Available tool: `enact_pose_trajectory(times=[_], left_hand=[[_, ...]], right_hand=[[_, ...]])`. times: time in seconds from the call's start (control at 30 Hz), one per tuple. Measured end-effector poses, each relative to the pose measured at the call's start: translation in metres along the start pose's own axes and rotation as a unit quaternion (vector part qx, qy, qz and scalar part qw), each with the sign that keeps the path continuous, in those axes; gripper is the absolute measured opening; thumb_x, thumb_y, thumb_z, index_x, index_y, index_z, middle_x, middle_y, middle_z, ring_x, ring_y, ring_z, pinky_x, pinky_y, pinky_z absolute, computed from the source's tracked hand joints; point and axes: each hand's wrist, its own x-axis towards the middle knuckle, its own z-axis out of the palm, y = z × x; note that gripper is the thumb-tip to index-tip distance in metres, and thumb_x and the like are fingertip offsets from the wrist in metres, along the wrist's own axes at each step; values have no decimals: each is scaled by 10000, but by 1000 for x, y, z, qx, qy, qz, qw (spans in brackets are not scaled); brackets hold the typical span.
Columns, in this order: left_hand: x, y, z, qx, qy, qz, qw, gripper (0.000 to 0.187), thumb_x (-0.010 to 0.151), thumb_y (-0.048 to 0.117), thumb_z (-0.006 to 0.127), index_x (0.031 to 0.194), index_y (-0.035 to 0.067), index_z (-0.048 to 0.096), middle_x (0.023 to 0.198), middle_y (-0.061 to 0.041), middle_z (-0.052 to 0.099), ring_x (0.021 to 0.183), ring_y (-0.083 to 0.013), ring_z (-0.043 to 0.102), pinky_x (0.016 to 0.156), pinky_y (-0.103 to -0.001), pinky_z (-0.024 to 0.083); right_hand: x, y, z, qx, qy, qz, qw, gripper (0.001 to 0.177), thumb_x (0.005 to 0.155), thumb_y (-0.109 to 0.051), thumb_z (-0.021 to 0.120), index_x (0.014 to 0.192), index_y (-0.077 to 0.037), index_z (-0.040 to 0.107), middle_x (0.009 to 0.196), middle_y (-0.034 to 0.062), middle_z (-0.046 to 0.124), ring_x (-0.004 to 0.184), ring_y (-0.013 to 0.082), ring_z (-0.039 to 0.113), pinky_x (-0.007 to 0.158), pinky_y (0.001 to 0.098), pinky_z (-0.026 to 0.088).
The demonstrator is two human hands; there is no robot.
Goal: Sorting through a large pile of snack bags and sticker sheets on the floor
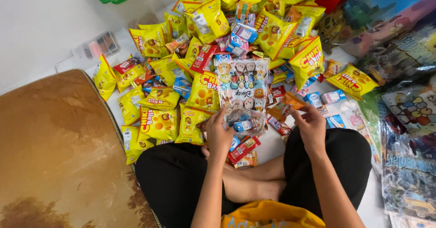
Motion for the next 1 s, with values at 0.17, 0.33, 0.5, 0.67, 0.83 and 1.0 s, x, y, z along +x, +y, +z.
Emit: enact_pose_trajectory(times=[0.17, 0.33, 0.5, 0.67, 0.83, 1.0], left_hand=[[0, 0, -1, -29, -4, 2, 1000, 671, 749, -23, 687, 1408, 82, 618, 1315, -155, 616, 1095, -344, 611, 867, -467, 547], [2, -4, 2, -7, 5, 15, 1000, 656, 746, -12, 673, 1394, 72, 625, 1315, -154, 615, 1106, -347, 611, 876, -469, 558], [1, -6, 4, 7, 13, 26, 1000, 683, 719, 3, 660, 1394, 104, 627, 1296, -147, 616, 1104, -380, 603, 882, -507, 547], [3, -5, 6, 14, 4, 12, 1000, 679, 735, 19, 642, 1404, 135, 624, 1311, -127, 613, 1137, -364, 587, 908, -490, 531], [3, -8, 12, 15, 13, 16, 1000, 670, 726, 29, 652, 1386, 144, 638, 1311, -129, 613, 1141, -377, 580, 916, -500, 522], [5, -7, 10, 6, -15, -11, 1000, 675, 756, 27, 669, 1418, 150, 617, 1307, -99, 618, 1151, -333, 576, 923, -456, 523]], right_hand=[[-14, -59, 50, 47, -92, -102, 989, 375, 797, -103, 889, 1115, -45, 699, 919, 111, 726, 697, 127, 573, 632, 232, 442], [-10, -41, 87, -122, -161, -168, 965, 348, 754, -220, 904, 1074, -232, 768, 987, 2, 775, 801, 180, 613, 781, 335, 515], [2, -16, 98, -306, -165, -344, 872, 263, 783, -294, 855, 1018, -284, 739, 782, -11, 680, 800, 205, 578, 783, 337, 410], [3, -9, 110, -418, -158, -428, 785, 209, 785, -305, 813, 960, -283, 700, 845, -61, 732, 876, 195, 553, 837, 371, 371], [1, -5, 117, -459, -171, -419, 764, 148, 796, -261, 815, 915, -302, 737, 902, -68, 758, 961, 201, 567, 975, 460, 337], [-1, -46, 99, -349, -214, -345, 845, 217, 830, -191, 789, 1031, -273, 795, 1014, -41, 780, 1100, 242, 593, 1059, 621, 265]])
